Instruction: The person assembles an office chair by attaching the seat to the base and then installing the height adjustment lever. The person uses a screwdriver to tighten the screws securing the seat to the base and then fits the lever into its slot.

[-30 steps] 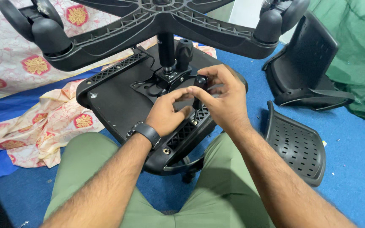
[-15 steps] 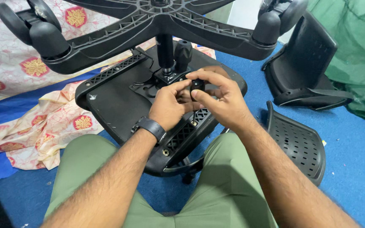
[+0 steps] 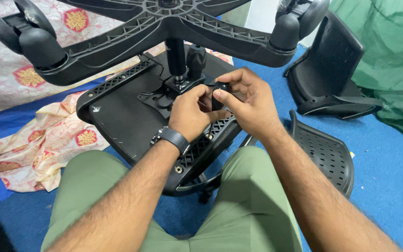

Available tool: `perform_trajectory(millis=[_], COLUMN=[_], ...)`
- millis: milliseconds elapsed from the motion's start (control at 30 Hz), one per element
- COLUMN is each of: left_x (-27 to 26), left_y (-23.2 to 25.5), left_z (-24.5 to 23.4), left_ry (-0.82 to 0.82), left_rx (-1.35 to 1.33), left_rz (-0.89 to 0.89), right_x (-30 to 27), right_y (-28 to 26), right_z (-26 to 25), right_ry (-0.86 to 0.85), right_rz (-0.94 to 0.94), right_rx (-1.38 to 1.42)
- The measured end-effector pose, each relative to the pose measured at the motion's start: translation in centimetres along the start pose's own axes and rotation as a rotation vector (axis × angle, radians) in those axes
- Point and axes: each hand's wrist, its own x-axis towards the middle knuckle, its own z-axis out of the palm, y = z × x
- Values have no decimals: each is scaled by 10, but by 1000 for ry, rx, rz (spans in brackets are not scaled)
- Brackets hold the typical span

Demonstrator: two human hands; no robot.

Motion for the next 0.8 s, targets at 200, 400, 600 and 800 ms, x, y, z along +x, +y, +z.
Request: perform_trajectory(millis=[200,400,600,800], left_x=[-2,-2,-2,-14], left_y=[-11,-20,-13,-29], left_z=[-8,-1,6,2], left_ry=[-231,-22,70,-173], left_rx=[-621,-195,168,-482], left_rz=[-44,-40,39,126], right_x=[-1,-9,-13,-13], right_y=[-1,1,-1,0], right_z=[-2,17,28,19], right_ry=[-167,-64,118,144], right_rz=[5,-43,-101,-106], right_rx=[134,46,-249,-78])
